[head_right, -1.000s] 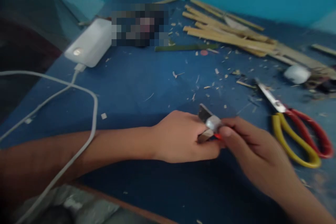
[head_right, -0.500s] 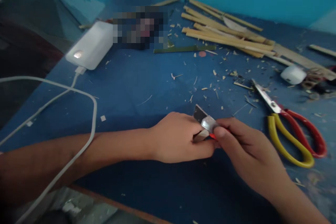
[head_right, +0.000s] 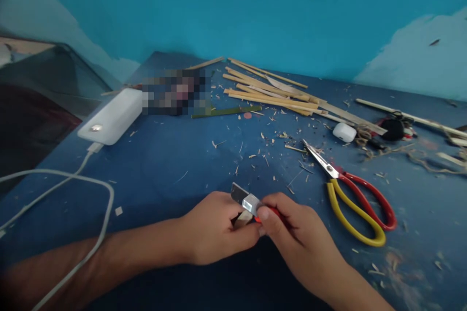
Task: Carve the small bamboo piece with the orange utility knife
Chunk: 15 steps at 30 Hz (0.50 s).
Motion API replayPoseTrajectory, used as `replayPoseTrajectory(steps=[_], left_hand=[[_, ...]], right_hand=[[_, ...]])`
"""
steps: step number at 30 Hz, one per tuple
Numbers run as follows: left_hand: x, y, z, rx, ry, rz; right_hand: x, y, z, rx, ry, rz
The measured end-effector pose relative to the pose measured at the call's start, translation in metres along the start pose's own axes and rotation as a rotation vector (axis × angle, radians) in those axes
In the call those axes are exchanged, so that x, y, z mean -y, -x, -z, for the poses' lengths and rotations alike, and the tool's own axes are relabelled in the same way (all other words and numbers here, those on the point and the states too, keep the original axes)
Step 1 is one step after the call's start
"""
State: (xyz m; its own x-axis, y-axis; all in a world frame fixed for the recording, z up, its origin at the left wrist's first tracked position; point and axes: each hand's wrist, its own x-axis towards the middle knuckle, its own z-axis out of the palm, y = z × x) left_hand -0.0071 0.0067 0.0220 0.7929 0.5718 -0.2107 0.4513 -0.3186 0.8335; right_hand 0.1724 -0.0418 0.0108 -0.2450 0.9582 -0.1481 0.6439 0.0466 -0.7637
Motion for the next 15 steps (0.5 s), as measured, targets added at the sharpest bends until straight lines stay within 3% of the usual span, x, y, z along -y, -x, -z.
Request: replayPoseTrajectory(steps=[10,15], left_hand=[[0.006,0.0,-0.005,-0.021,0.034,-0.029],[0.014,-0.004,-0.008,0.012,-0.026,-0.133]], right_hand=[[-0.006,-0.001,-0.002,0.028,-0.022,0.055],[-0.019,-0.002,-0.008,0.027,0.01,0.128]])
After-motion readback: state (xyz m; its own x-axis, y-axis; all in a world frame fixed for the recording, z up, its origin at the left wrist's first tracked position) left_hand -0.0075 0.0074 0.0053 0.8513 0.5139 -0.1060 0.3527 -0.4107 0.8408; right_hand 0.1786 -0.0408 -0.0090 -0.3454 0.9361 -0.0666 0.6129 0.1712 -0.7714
